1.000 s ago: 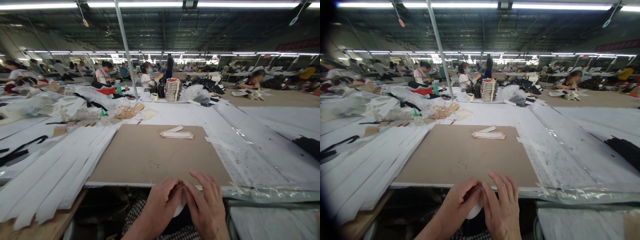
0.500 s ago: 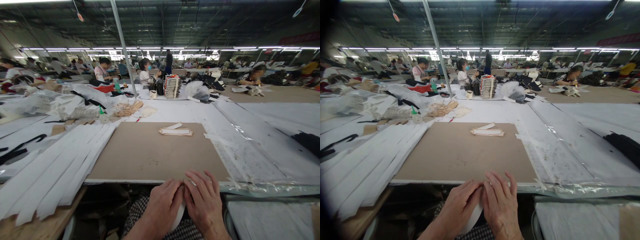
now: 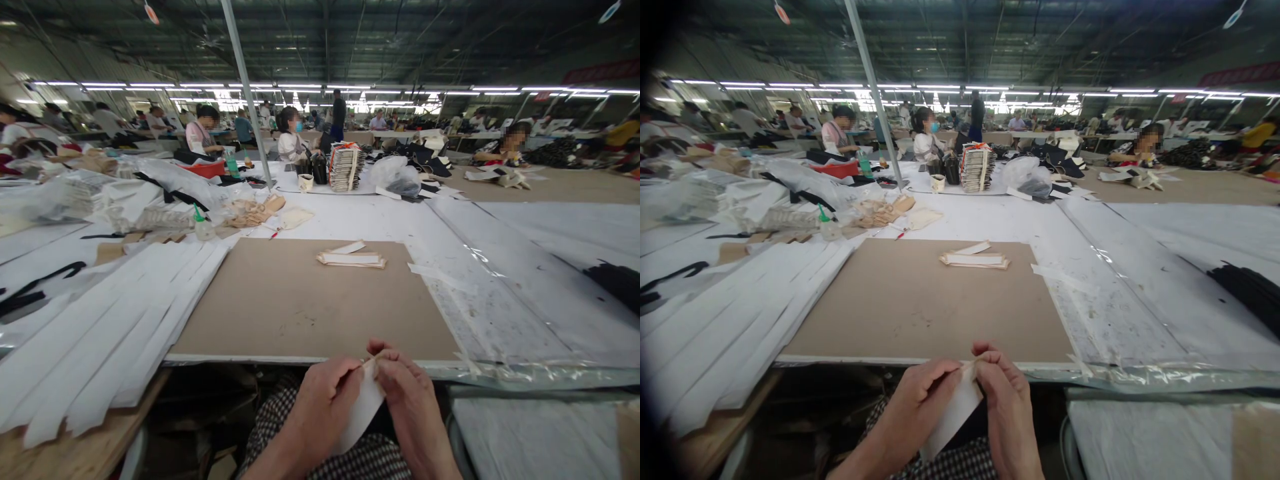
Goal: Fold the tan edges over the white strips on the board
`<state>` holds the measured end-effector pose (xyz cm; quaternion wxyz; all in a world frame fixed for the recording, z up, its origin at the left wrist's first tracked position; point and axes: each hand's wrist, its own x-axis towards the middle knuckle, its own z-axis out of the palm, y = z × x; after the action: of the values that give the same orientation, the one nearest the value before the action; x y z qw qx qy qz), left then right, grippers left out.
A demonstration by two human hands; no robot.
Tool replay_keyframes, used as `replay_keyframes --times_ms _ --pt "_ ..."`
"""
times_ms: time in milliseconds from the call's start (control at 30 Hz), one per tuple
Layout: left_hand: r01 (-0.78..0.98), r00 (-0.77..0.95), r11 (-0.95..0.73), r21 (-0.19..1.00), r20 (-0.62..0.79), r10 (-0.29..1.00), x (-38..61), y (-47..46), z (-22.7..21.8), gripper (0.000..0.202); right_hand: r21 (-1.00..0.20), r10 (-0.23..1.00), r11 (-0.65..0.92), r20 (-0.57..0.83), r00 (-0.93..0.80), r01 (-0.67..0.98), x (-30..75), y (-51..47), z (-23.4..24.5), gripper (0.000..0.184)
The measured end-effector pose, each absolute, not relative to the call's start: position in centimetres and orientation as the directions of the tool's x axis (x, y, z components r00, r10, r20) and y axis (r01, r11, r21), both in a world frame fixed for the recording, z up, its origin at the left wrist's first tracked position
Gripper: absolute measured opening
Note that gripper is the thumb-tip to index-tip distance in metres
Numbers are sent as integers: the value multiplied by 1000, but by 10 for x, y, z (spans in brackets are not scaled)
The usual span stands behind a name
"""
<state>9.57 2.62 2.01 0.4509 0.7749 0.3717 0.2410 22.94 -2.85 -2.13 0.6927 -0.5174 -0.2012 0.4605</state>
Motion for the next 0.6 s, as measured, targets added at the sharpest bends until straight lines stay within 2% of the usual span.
replay_keyframes --times_ms 100,200,267,333,433,500,600 --pt "332 594 -201 922 -39 803 94 29 15 32 -841 836 41 -267 479 -540 232 -25 -22 20" --pt "314 570 -110 943 -94 816 92 33 9 33 -878 823 43 -239 515 -476 237 -27 -25 28" --pt "307 559 -85 948 -108 822 92 34 7 33 -954 850 -19 -172 498 -298 240 -32 -27 35" --pt "304 552 -82 949 -105 827 92 35 7 34 -998 884 -57 -65 463 -33 240 -37 -28 38" --pt "321 540 -138 937 -61 839 94 35 8 33 -946 866 5 166 471 324 233 -41 -26 32" --pt "339 537 -200 920 -15 843 96 34 8 30 -890 825 44 289 486 454 227 -41 -26 25" --pt "358 547 -282 890 44 836 96 34 7 27 -846 815 55 345 466 531 224 -38 -28 20"
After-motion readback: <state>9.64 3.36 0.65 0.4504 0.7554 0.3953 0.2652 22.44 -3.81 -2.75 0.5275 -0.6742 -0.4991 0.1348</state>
